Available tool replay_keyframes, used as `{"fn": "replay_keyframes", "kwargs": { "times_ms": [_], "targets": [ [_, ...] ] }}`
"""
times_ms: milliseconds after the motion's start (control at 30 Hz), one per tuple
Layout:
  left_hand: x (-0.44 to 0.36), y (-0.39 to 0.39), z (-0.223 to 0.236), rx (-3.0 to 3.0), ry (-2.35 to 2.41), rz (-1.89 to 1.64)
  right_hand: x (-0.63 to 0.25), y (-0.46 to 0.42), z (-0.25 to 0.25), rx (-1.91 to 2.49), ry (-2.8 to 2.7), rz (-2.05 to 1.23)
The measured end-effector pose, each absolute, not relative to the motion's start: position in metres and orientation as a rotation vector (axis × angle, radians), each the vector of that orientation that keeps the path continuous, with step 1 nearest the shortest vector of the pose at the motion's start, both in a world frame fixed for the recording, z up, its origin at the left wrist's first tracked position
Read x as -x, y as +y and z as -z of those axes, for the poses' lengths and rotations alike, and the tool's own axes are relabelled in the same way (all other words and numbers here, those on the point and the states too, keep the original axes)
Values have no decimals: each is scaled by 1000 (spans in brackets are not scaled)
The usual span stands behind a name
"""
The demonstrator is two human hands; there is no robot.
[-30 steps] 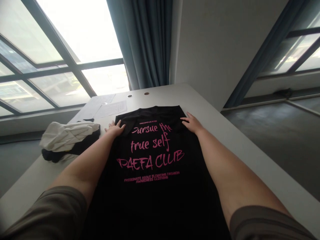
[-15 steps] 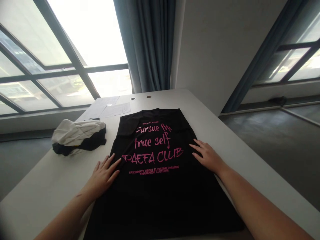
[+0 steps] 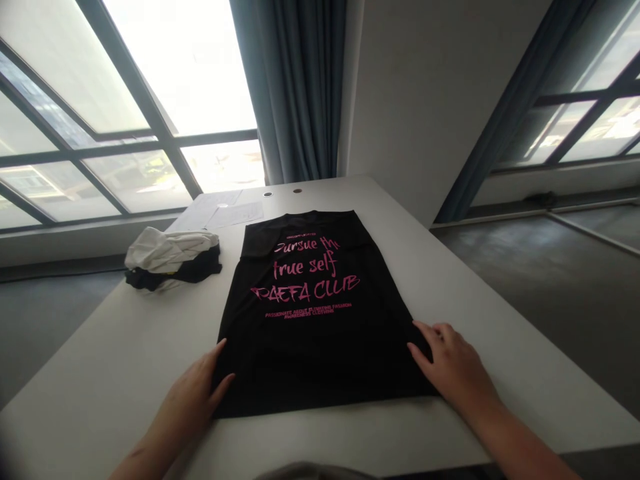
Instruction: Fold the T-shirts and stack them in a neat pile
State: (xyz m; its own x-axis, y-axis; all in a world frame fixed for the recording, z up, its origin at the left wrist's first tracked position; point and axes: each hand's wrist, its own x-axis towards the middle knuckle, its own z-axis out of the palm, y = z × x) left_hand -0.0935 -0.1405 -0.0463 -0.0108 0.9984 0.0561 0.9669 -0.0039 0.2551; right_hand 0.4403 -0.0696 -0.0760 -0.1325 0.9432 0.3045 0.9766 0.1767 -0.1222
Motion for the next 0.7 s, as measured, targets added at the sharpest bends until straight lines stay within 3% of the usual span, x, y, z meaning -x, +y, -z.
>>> {"fn": "replay_keyframes", "kwargs": {
  "times_ms": [200,400,533,700],
  "targets": [
    [98,-139,19,-1691,2013,-287,-438,-99,68,2030,-1964,-88],
    [111,-154,8,-1682,2019,-153,-462,-96,63,2063,-2005,-165],
    [99,-155,2,-1905,2197,-32,-456,-86,49,2027,-2192,185],
    [56,-117,5,-2434,1971,-305,-384,-61,29,1621,-2337,343]
  ]
}}
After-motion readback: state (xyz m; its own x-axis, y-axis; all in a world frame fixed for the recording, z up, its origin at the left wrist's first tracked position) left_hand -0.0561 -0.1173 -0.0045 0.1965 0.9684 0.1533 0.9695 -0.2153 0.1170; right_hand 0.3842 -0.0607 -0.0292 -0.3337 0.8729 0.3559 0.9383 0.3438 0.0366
